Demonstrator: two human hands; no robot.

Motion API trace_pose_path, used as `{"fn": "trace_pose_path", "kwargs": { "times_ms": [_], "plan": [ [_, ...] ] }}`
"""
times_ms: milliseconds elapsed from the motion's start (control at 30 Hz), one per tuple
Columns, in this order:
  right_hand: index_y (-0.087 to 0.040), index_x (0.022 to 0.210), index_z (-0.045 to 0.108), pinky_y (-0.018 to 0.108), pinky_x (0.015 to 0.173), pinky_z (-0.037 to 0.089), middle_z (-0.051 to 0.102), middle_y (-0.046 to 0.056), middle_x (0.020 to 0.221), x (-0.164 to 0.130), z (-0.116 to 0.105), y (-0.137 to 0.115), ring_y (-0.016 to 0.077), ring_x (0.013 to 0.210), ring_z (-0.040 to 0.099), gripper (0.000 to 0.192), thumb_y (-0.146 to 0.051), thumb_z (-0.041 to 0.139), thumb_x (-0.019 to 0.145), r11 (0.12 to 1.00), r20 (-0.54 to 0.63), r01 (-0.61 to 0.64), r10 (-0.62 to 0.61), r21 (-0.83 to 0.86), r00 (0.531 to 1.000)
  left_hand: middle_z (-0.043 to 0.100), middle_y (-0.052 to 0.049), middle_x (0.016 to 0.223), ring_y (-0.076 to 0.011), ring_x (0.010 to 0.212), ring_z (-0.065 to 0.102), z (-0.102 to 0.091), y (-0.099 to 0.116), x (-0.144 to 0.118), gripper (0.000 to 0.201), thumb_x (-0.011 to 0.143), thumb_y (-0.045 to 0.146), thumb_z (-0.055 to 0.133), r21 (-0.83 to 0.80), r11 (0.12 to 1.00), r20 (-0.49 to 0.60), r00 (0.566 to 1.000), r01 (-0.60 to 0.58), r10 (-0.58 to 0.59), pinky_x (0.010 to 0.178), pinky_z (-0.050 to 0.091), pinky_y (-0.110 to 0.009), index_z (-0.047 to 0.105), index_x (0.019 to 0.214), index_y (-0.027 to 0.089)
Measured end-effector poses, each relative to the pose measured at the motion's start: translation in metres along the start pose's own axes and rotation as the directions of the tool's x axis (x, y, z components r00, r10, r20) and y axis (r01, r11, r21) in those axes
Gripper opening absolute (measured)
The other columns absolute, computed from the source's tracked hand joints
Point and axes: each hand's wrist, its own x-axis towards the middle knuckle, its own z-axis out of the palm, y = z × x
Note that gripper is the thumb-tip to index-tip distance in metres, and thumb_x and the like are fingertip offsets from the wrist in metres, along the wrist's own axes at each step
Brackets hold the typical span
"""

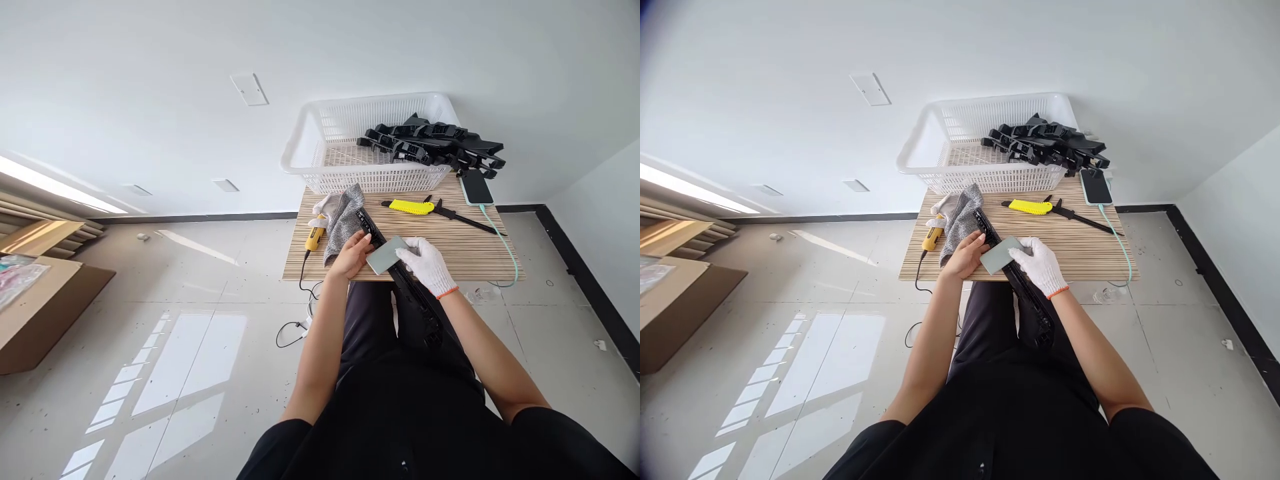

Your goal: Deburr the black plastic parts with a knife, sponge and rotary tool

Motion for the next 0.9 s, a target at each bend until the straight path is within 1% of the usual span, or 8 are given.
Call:
{"fn": "trace_pose_path", "kwargs": {
  "times_ms": [133, 267, 400, 467, 533, 667, 800, 900],
  "plan": [
    [-0.023, 0.139, 0.055, 0.026, 0.049, 0.053, 0.071, 0.008, 0.113, 0.009, 0.002, 0.0, 0.0129, 0.064, 0.063, 0.065, -0.051, 0.071, 0.082, 0.995, -0.125, -0.023, 0.034, 0.094, 0.992, 0.069, -0.001, 0.094, -0.0161, 0.084, 0.069, -0.002, 0.0, 0.002, 0.033, 0.077, 0.024, 0.084, -0.006, 1.0, 0.019, 1.0, 0.006, -0.006, 0.089, 0.053, -0.036, 0.059, 0.098, 0.019],
    [-0.024, 0.134, 0.061, 0.028, 0.059, 0.058, 0.069, 0.009, 0.121, 0.015, 0.006, 0.0, 0.0175, 0.082, 0.068, 0.061, -0.047, 0.076, 0.079, 0.996, 0.033, 0.092, -0.093, 0.015, 0.995, 0.062, 0.006, 0.079, -0.0107, 0.068, 0.064, -0.003, 0.0, 0.003, 0.038, 0.074, 0.023, 0.087, -0.02, 1.0, -0.033, 0.999, 0.012, -0.013, 0.075, 0.051, -0.028, 0.057, 0.099, 0.022],
    [-0.023, 0.136, 0.056, 0.029, 0.053, 0.054, 0.071, 0.008, 0.111, 0.016, 0.011, 0.0, 0.0145, 0.065, 0.063, 0.062, -0.051, 0.069, 0.083, 0.997, -0.085, 0.02, -0.013, 0.081, 0.996, 0.068, 0.002, 0.091, -0.0146, 0.078, 0.068, -0.003, 0.0, 0.001, 0.04, 0.075, 0.029, 0.087, 0.001, 1.0, 0.012, 1.0, 0.018, -0.018, 0.077, 0.053, -0.03, 0.058, 0.103, 0.024],
    [-0.024, 0.132, 0.06, 0.031, 0.063, 0.058, 0.071, 0.008, 0.114, 0.015, 0.014, 0.001, 0.0171, 0.077, 0.067, 0.057, -0.05, 0.071, 0.082, 0.994, -0.073, 0.104, -0.101, 0.036, 0.992, 0.069, 0.001, 0.095, -0.0146, 0.078, 0.067, -0.003, 0.0, 0.0, 0.041, 0.077, 0.033, 0.085, 0.037, 0.999, 0.021, 1.0, 0.011, -0.012, 0.078, 0.054, -0.03, 0.06, 0.108, 0.025],
    [-0.024, 0.128, 0.063, 0.032, 0.071, 0.059, 0.071, 0.008, 0.118, 0.013, 0.015, 0.001, 0.0196, 0.09, 0.069, 0.055, -0.048, 0.074, 0.08, 0.984, 0.003, 0.177, -0.177, 0.0, 0.984, 0.069, 0.001, 0.097, -0.0134, 0.075, 0.066, -0.004, 0.001, 0.0, 0.044, 0.079, 0.036, 0.084, 0.068, 0.998, 0.02, 1.0, 0.002, -0.003, 0.076, 0.054, -0.029, 0.061, 0.115, 0.027],
    [-0.024, 0.138, 0.056, 0.032, 0.061, 0.057, 0.072, 0.008, 0.112, 0.012, 0.014, 0.001, 0.0171, 0.073, 0.067, 0.061, -0.049, 0.069, 0.084, 0.995, -0.026, 0.055, -0.053, 0.082, 0.998, 0.068, 0.001, 0.092, -0.0154, 0.077, 0.067, -0.004, -0.001, 0.001, 0.05, 0.081, 0.041, 0.081, 0.092, 0.996, 0.017, 1.0, 0.002, -0.004, 0.08, 0.057, -0.032, 0.059, 0.124, 0.029],
    [-0.022, 0.126, 0.066, 0.038, 0.085, 0.058, 0.073, 0.009, 0.116, 0.015, 0.011, 0.0, 0.0213, 0.095, 0.069, 0.05, -0.045, 0.072, 0.081, 0.982, 0.034, 0.19, -0.19, 0.001, 0.981, 0.07, -0.001, 0.105, -0.0152, 0.08, 0.069, -0.004, -0.001, 0.001, 0.045, 0.084, 0.042, 0.078, 0.099, 0.994, 0.018, 0.999, -0.045, 0.043, 0.079, 0.059, -0.032, 0.06, 0.123, 0.031],
    [-0.021, 0.13, 0.063, 0.04, 0.078, 0.06, 0.074, 0.009, 0.108, 0.016, 0.01, -0.001, 0.0212, 0.084, 0.07, 0.052, -0.048, 0.066, 0.085, 0.994, -0.062, 0.109, -0.107, 0.03, 0.992, 0.07, -0.001, 0.107, -0.0163, 0.084, 0.071, -0.003, -0.001, 0.001, 0.042, 0.086, 0.041, 0.077, 0.104, 0.994, 0.017, 1.0, -0.024, 0.023, 0.082, 0.06, -0.034, 0.059, 0.123, 0.031]
  ]
}}
